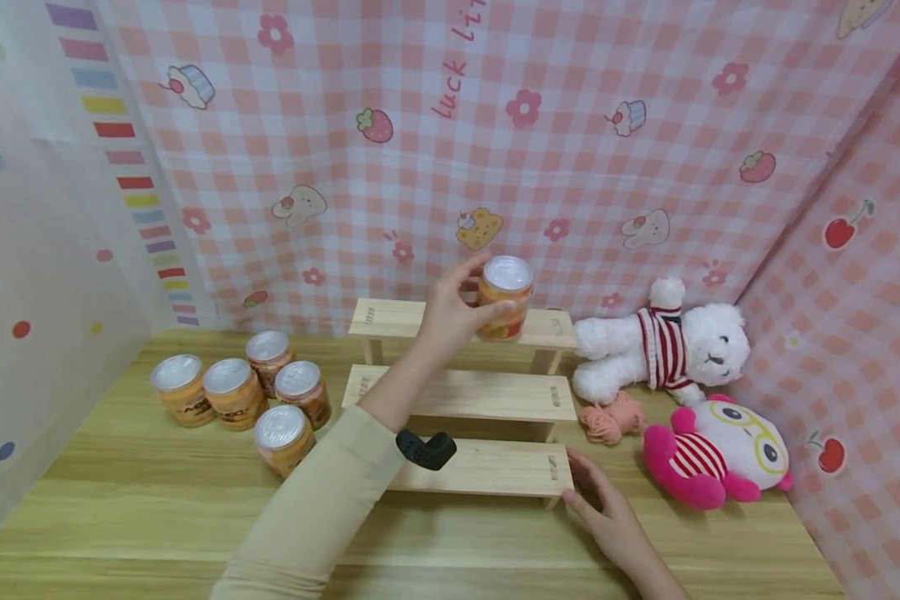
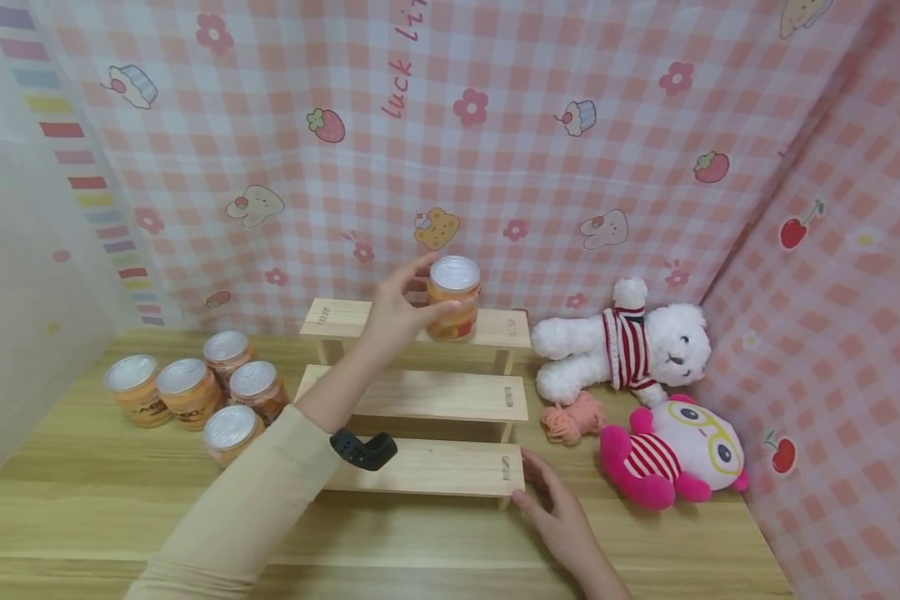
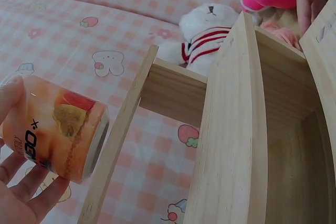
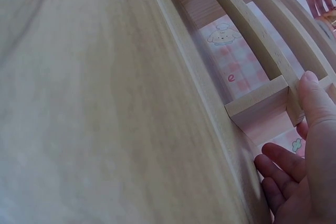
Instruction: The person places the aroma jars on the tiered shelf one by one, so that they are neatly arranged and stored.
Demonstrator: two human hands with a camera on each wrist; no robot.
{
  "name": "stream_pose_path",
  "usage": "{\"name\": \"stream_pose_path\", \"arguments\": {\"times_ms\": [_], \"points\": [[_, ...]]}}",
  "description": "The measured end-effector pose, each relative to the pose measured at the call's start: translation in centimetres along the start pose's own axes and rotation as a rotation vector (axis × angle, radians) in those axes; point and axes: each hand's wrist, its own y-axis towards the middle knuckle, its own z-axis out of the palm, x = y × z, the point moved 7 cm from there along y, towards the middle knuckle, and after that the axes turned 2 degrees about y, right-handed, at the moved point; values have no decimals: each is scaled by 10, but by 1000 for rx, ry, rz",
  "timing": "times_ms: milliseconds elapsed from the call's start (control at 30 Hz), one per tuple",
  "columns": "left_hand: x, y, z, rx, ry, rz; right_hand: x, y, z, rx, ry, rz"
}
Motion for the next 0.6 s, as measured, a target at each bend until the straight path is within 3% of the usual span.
{"name": "stream_pose_path", "arguments": {"times_ms": [600], "points": [[6,1,2,1,32,-40,4,-1,0,-11,-13,-16]]}}
